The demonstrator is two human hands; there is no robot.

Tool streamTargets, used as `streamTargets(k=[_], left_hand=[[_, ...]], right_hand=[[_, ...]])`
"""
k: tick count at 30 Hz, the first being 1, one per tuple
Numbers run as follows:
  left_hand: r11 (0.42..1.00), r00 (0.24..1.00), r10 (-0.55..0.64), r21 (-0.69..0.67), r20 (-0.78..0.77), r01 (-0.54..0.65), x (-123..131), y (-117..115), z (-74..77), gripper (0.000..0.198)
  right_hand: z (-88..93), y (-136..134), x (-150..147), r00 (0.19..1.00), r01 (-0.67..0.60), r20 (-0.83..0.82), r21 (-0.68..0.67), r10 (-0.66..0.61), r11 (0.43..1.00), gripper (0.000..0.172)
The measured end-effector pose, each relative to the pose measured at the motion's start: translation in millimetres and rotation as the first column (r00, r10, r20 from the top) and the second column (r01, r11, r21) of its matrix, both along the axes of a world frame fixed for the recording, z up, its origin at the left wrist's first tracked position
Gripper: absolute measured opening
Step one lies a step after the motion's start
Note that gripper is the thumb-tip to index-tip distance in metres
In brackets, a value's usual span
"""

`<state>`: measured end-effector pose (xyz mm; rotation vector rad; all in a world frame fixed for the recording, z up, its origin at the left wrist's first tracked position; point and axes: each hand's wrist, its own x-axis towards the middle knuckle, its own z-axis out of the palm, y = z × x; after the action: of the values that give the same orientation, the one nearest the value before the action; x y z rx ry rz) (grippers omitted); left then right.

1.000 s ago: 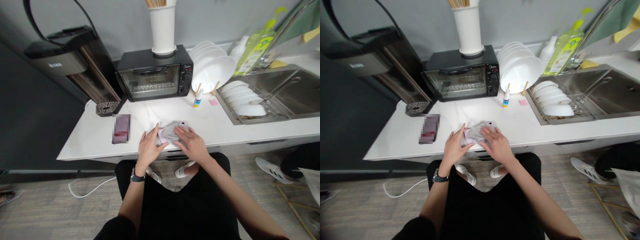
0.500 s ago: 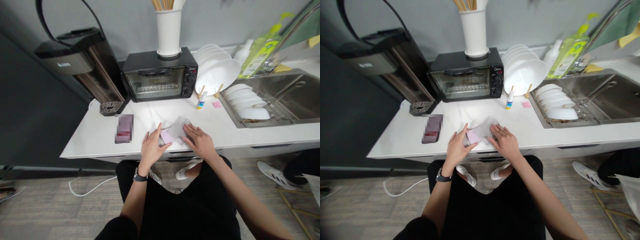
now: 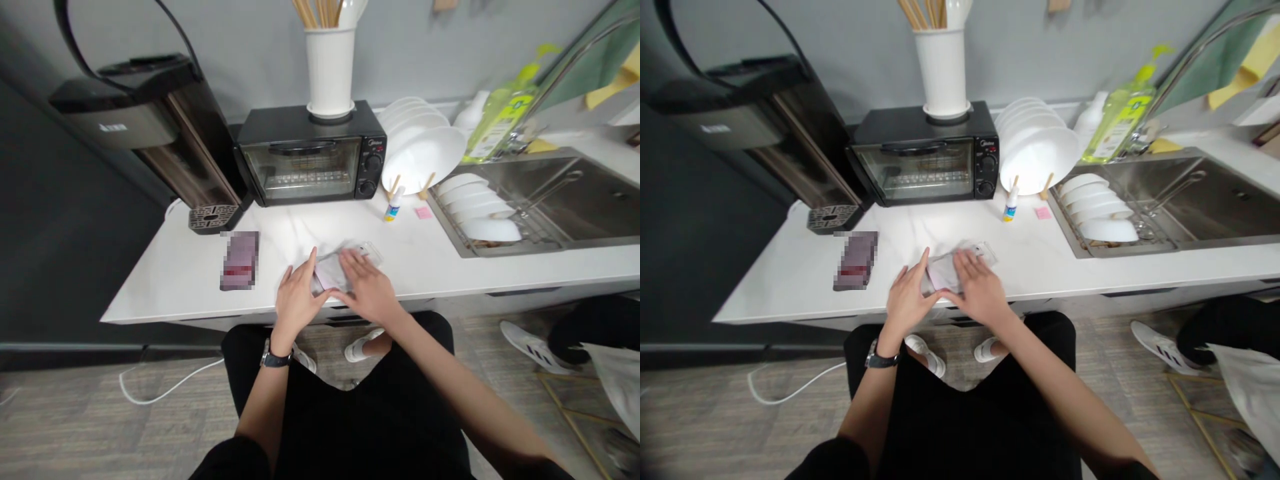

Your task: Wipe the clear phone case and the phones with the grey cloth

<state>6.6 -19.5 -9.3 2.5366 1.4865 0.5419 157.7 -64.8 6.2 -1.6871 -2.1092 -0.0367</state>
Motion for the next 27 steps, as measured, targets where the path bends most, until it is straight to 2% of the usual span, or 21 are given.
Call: streamTargets(k=[2, 3, 4, 6, 8, 13, 14, 18, 19, 21, 23, 24, 25, 27], left_hand=[[1.0, 1.0, 0.004, -0.004, -0.015, -0.004, 1, 0, -0.6, 0.074], [1.0, 1.0, 0.002, 0.0, -0.014, -0.002, 1, -1, -0.7, 0.074], [1.0, 1.0, -0.002, 0.008, -0.005, 0.002, 1, -1, -0.8, 0.074], [1.0, 1.0, -0.009, 0.026, 0.026, 0.008, 2, -1, -0.8, 0.075], [0.999, 0.999, -0.006, 0.033, 0.053, 0.005, 2, -2, -1.3, 0.077], [0.999, 0.995, -0.025, 0.025, 0.094, 0.023, 2, 0, -4.1, 0.071], [0.999, 0.994, -0.03, 0.023, 0.107, 0.028, 2, 0, -4.4, 0.071], [0.999, 0.986, -0.035, 0.011, 0.162, 0.034, 2, 0, -5.8, 0.074], [0.999, 0.986, -0.033, 0.005, 0.166, 0.032, 2, 0, -6.4, 0.073], [1.0, 0.986, -0.027, -0.01, 0.166, 0.029, 1, 1, -7.7, 0.07], [0.999, 0.984, -0.024, -0.018, 0.176, 0.028, 1, 1, -8.2, 0.069], [0.999, 0.983, -0.024, -0.018, 0.184, 0.027, 1, 1, -7.8, 0.069], [1.0, 0.981, -0.019, -0.016, 0.192, 0.023, 1, 1, -6.9, 0.07], [1.0, 0.981, -0.006, -0.011, 0.194, 0.008, 3, 0, -4.4, 0.074]], right_hand=[[-0.7, -1, -4, 0.991, -0.136, -0.008, -0.008, 0.136, 0.991, 0.061], [-1.3, -1, -4, 0.987, -0.161, -0.024, -0.007, 0.161, 0.987, 0.061], [-2.1, 0, -3, 0.989, -0.139, -0.048, 0.0, 0.139, 0.99, 0.059], [-4.0, 0, 1, 0.995, -0.001, -0.104, 0.018, 0.003, 1.0, 0.058], [-5.9, -2, 1, 0.987, 0.085, -0.141, 0.026, -0.081, 0.996, 0.062], [-8.1, -7, -10, 0.977, -0.153, -0.15, -0.003, 0.151, 0.988, 0.071], [-8.6, -5, -9, 0.977, -0.136, -0.165, -0.001, 0.134, 0.991, 0.07], [-10.6, 2, -5, 0.968, 0.071, -0.243, 0.015, -0.066, 0.997, 0.069], [-10.5, 1, -8, 0.969, 0.052, -0.244, 0.014, -0.047, 0.999, 0.071], [-9.4, -1, -17, 0.97, -0.083, -0.228, 0.011, 0.083, 0.996, 0.074], [-8.2, -2, -23, 0.954, -0.216, -0.213, 0.008, 0.213, 0.976, 0.072], [-8.1, -1, -22, 0.95, -0.231, -0.215, 0.009, 0.228, 0.973, 0.069], [-8.4, 0, -17, 0.953, -0.205, -0.224, 0.015, 0.203, 0.979, 0.065], [-10.3, 4, -3, 0.965, -0.07, -0.25, 0.027, 0.074, 0.997, 0.062]])
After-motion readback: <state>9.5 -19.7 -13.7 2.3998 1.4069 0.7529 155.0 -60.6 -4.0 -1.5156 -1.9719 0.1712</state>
